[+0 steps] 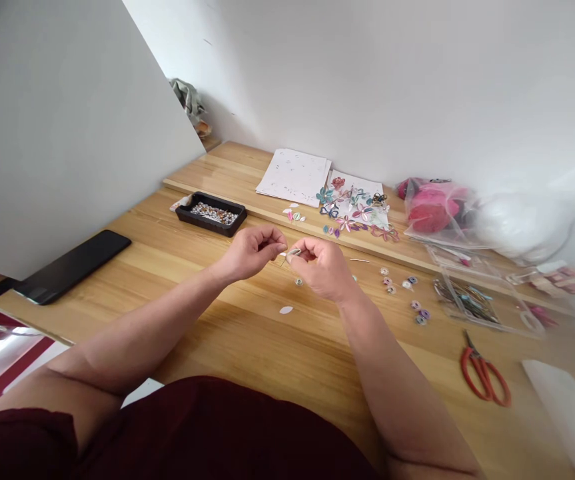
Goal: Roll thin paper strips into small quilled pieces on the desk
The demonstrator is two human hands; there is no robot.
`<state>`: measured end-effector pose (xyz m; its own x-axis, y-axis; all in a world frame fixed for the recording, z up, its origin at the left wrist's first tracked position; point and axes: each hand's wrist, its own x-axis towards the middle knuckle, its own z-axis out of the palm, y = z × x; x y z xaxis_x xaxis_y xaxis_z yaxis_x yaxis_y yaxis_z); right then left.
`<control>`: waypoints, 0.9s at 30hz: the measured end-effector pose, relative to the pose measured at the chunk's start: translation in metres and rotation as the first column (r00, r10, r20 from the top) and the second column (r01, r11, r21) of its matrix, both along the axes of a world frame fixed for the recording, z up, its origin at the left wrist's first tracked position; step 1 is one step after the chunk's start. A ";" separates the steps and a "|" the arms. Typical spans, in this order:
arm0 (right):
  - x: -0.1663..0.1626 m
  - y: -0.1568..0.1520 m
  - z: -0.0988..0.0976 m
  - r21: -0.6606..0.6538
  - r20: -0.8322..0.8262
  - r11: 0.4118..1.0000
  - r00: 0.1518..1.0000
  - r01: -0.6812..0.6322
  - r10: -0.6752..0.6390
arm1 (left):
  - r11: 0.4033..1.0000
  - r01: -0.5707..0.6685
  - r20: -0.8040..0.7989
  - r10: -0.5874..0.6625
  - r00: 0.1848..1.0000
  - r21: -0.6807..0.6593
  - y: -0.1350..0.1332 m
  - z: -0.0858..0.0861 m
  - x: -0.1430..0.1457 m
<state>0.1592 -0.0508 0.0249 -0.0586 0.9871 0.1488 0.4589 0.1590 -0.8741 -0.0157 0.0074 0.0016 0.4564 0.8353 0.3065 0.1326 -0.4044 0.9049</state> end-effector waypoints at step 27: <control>-0.002 0.014 -0.013 -0.049 -0.435 0.954 0.853 0.297 -0.288 | 0.998 -0.053 0.073 0.051 0.996 0.019 -0.009 0.001 0.004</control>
<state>0.1569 -0.0371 0.0120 0.3071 0.9452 0.1109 0.0638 0.0958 -0.9933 -0.0113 -0.0021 0.0029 0.3883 0.8504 0.3551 0.0884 -0.4179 0.9042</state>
